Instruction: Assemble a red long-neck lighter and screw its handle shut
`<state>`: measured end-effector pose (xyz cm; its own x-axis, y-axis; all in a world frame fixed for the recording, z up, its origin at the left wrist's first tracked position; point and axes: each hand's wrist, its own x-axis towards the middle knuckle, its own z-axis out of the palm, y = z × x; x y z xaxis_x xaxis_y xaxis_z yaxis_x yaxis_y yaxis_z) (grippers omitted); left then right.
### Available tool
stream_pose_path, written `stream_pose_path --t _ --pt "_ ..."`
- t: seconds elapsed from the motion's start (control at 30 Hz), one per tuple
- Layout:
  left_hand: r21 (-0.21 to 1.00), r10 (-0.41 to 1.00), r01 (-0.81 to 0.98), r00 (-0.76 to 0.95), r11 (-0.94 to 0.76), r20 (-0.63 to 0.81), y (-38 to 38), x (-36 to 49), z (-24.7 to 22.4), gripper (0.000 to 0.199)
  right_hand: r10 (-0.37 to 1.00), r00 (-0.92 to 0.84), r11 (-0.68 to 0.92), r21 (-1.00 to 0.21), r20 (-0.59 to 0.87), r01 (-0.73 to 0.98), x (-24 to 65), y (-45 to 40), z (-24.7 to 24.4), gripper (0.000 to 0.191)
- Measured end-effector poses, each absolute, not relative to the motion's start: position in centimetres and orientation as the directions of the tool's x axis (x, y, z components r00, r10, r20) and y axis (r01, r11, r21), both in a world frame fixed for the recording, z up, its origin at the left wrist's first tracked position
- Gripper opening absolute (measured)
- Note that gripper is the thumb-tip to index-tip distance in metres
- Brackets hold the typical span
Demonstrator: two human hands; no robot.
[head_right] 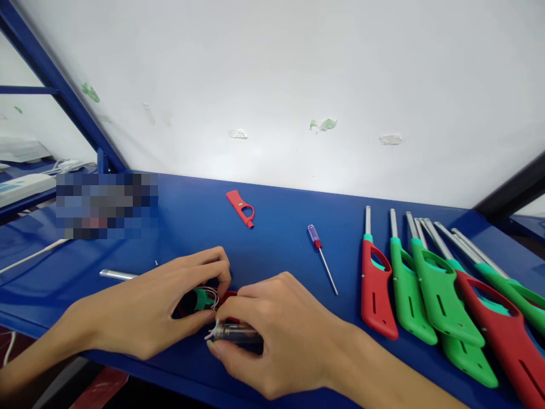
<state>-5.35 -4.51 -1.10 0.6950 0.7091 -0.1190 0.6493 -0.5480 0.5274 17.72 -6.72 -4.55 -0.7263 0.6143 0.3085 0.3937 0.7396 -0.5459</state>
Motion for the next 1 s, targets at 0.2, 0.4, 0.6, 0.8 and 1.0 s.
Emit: stream_pose_path --t 0.2,0.4,0.6,0.8,1.0 --pt "0.546 0.721 0.658 0.68 -0.518 -0.136 -4.23 -5.55 -0.99 0.005 0.616 -0.723 0.739 -0.547 0.312 0.393 17.76 -6.75 -4.52 0.012" --pt "0.535 0.733 0.672 0.667 -0.513 -0.135 -4.24 -5.79 -0.9 0.006 0.624 -0.723 0.731 -0.549 0.298 0.405 17.72 -6.79 -4.53 0.013" --pt "0.543 0.736 0.663 0.667 -0.515 -0.116 -4.12 -5.71 -0.95 0.004 0.627 -0.726 0.725 -0.553 0.283 0.41 17.76 -6.65 -4.68 0.015" --pt "0.565 0.729 0.652 0.673 -0.506 -0.123 -4.0 -5.71 -0.92 0.011 0.623 -0.725 0.727 -0.56 0.294 0.398 17.71 -6.64 -4.72 0.015" --pt "0.578 0.738 0.651 0.664 -0.491 -0.121 -3.87 -5.77 -1.06 0.01 0.622 -0.729 0.723 -0.567 0.285 0.395 17.7 -6.63 -4.57 0.013"
